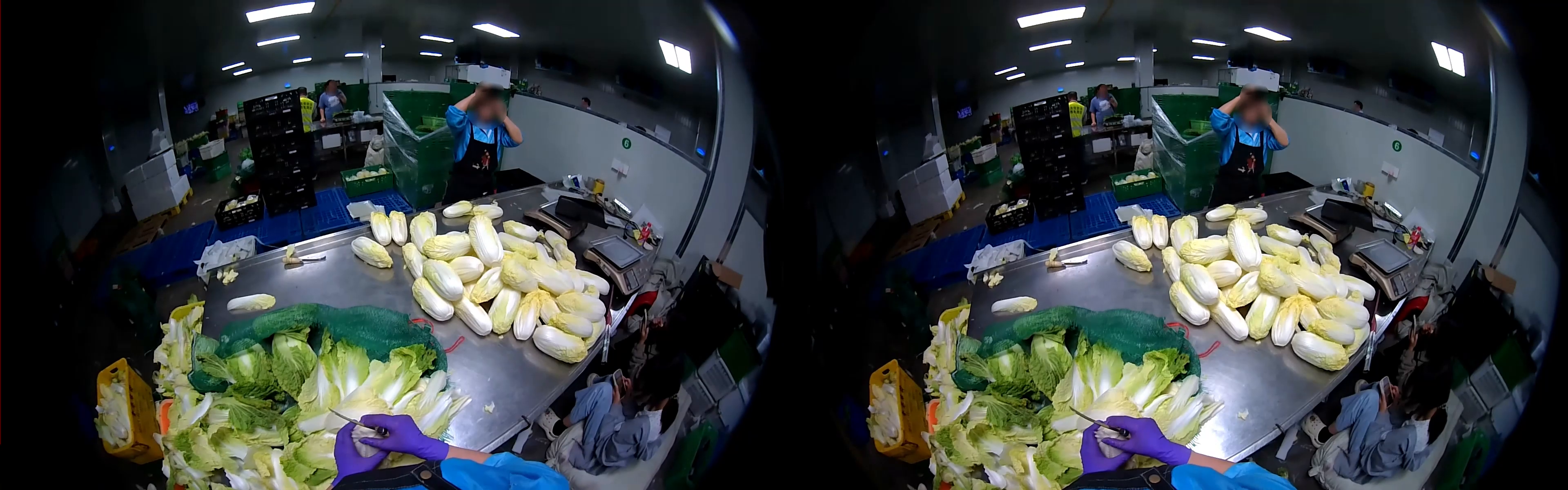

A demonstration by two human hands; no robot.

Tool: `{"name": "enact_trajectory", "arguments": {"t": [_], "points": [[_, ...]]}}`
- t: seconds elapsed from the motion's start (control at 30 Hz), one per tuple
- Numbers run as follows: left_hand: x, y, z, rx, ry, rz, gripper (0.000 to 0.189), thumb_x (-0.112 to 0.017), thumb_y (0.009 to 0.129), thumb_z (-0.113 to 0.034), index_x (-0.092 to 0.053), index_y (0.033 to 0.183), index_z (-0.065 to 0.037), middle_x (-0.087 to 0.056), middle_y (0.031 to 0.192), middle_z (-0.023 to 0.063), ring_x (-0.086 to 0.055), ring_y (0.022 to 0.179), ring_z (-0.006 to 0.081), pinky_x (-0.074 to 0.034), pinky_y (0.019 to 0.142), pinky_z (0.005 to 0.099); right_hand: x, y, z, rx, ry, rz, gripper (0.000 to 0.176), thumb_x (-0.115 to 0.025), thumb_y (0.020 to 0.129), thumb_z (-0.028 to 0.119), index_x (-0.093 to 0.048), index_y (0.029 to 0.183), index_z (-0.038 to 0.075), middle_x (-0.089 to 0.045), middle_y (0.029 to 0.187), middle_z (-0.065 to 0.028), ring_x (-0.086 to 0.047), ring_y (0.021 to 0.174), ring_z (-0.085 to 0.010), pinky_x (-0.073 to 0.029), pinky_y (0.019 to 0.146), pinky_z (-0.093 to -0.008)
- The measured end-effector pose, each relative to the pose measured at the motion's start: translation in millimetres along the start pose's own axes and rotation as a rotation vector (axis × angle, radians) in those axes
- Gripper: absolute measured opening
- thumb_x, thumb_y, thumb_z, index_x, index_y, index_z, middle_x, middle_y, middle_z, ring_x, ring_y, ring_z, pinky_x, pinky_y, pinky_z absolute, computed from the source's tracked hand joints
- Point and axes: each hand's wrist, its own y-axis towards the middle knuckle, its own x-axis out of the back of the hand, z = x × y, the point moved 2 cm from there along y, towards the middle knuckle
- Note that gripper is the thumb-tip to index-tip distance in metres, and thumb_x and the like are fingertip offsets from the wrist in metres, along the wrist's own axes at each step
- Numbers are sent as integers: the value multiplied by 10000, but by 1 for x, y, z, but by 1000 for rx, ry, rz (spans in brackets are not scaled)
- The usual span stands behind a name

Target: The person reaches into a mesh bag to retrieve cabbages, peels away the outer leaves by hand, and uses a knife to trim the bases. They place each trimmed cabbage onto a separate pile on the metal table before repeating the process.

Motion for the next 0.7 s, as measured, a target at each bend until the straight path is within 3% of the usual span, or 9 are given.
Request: {"name": "enact_trajectory", "arguments": {"t": [0.1, 0.17, 0.2, 0.27, 0.3, 0.37, 0.5, 0.7], "points": [[-13, 6, 58, -65, 149, -13, 834, -843, 482, -319, -446, 1148, -11, -547, 1016, 153, -558, 974, 262, -442, 860, 360, 1, 0, 2, -32, -15, 2, 477, -721, 716, 362, -603, 1101, 105, -657, 877, -63, -614, 706, -151, -498, 664, -261], [-20, 14, 106, -129, 137, 15, 421, -584, 768, -204, -420, 1101, -4, -542, 962, 78, -560, 892, 195, -440, 827, 290, 2, 0, 3, -53, -11, 14, 485, -719, 718, 368, -600, 1106, 103, -654, 908, -67, -612, 734, -153, -497, 681, -263], [-20, 16, 108, -132, 136, 13, 421, -584, 768, -204, -420, 1101, -4, -542, 962, 78, -560, 892, 195, -440, 827, 290, 2, 0, 3, -50, -13, 13, 485, -719, 718, 368, -600, 1106, 103, -654, 908, -67, -612, 734, -153, -497, 681, -263], [-21, 18, 112, -128, 206, 29, 607, -713, 643, -295, -433, 1098, -6, -546, 989, 91, -553, 930, 222, -445, 833, 301, 0, 0, 1, -57, -13, 18, 487, -718, 720, 367, -597, 1110, 102, -653, 916, -68, -612, 733, -154, -498, 684, -263], [-18, 15, 98, -130, 206, 28, 607, -713, 643, -295, -433, 1098, -6, -546, 989, 91, -553, 930, 222, -445, 833, 301, 0, 0, 1, -54, -13, 17, 487, -718, 720, 367, -597, 1110, 102, -653, 916, -68, -612, 733, -154, -498, 684, -263], [-6, 5, 45, -154, 100, -11, 755, -797, 525, -313, -438, 1115, -6, -548, 1017, 115, -551, 960, 243, -445, 850, 328, 0, 1, 2, -70, -5, 24, 488, -717, 720, 368, -595, 1111, 102, -652, 922, -68, -615, 739, -156, -498, 688, -263], [1, 3, 13, -159, 144, -5, 788, -820, 507, -280, -437, 1138, -5, -547, 1046, 137, -549, 990, 247, -436, 870, 343, 2, 2, 1, -75, -2, 28, 495, -718, 718, 371, -595, 1107, 91, -651, 925, -73, -619, 751, -160, -500, 693, -267], [2, 1, -2, -126, 159, -9, 872, -840, 487, -367, -435, 1172, -11, -545, 1008, 159, -555, 974, 285, -448, 844, 373, 4, 2, 5, -42, -10, 16, 494, -705, 730, 378, -595, 1094, 63, -648, 924, -87, -619, 761, -173, -497, 711, -272]]}}
